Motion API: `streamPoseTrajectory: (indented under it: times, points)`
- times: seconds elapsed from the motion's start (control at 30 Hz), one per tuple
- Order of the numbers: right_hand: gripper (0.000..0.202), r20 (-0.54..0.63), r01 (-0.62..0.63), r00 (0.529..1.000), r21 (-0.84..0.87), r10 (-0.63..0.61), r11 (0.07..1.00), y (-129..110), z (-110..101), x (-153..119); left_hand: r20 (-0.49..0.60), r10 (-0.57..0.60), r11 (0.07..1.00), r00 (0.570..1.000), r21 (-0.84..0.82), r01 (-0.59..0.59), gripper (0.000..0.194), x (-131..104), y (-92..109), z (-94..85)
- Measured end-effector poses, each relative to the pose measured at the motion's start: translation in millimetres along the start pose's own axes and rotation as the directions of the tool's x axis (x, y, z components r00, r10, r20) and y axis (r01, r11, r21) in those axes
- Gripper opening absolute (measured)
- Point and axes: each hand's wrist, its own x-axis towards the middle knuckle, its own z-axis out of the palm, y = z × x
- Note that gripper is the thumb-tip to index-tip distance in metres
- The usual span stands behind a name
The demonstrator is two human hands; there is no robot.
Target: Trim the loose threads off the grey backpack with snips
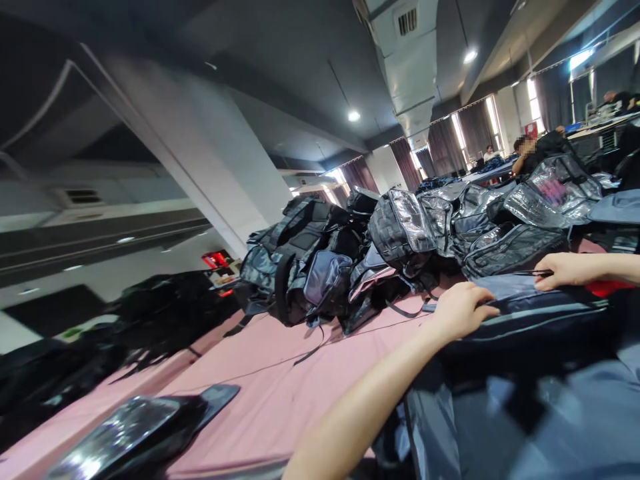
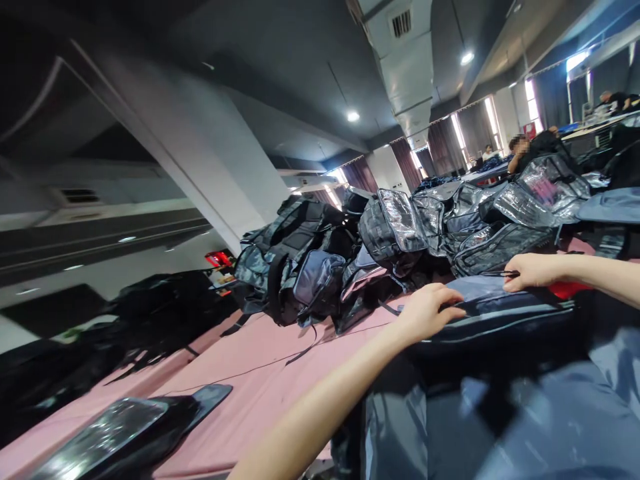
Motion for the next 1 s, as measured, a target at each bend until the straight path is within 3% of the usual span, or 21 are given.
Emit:
streamPoseTrajectory:
  times: [0.1, 0.23, 0.3, 0.37, 0.43, 0.47, 0.53, 0.83, 1.0]
  points:
    - [0.037, 0.004, -0.005, 1.000, -0.037, 0.005, 0.999, -4, -1, -8, -0.017, -0.118, 0.990, 0.993, -0.078, 0.116, 0.021, 20, 0, 11.4]
    - [0.047, -0.233, -0.060, 0.972, -0.118, 0.031, 0.991, -7, 7, -19, 0.072, -0.277, 0.934, 0.958, -0.213, 0.286, 0.021, 35, -13, 13.8]
    - [0.045, -0.372, 0.008, 0.925, -0.204, -0.085, 0.979, -7, 14, -22, 0.098, -0.283, 0.922, 0.954, -0.245, 0.299, 0.022, 37, -19, 13.8]
    - [0.036, -0.444, 0.184, 0.815, -0.411, -0.373, 0.893, -8, 20, -24, 0.098, -0.275, 0.917, 0.956, -0.272, 0.292, 0.023, 38, -22, 14.9]
    - [0.029, -0.392, 0.310, 0.641, -0.654, -0.659, 0.690, -12, 24, -26, 0.093, -0.275, 0.908, 0.957, -0.303, 0.290, 0.024, 36, -22, 16.5]
    - [0.026, -0.346, 0.322, 0.575, -0.738, -0.742, 0.594, -15, 25, -26, 0.090, -0.275, 0.904, 0.957, -0.316, 0.290, 0.023, 36, -22, 17.1]
    - [0.023, -0.285, 0.299, 0.507, -0.827, -0.814, 0.476, -21, 25, -26, 0.084, -0.274, 0.899, 0.958, -0.331, 0.286, 0.023, 34, -22, 17.7]
    - [0.028, -0.130, 0.277, 0.482, -0.916, -0.867, 0.291, -31, 16, -32, 0.072, -0.257, 0.897, 0.964, -0.353, 0.265, 0.021, 31, -18, 14.6]
    - [0.030, -0.085, 0.350, 0.517, -0.887, -0.852, 0.301, -30, 7, -30, 0.078, -0.255, 0.887, 0.964, -0.379, 0.265, 0.020, 29, -16, 15.7]
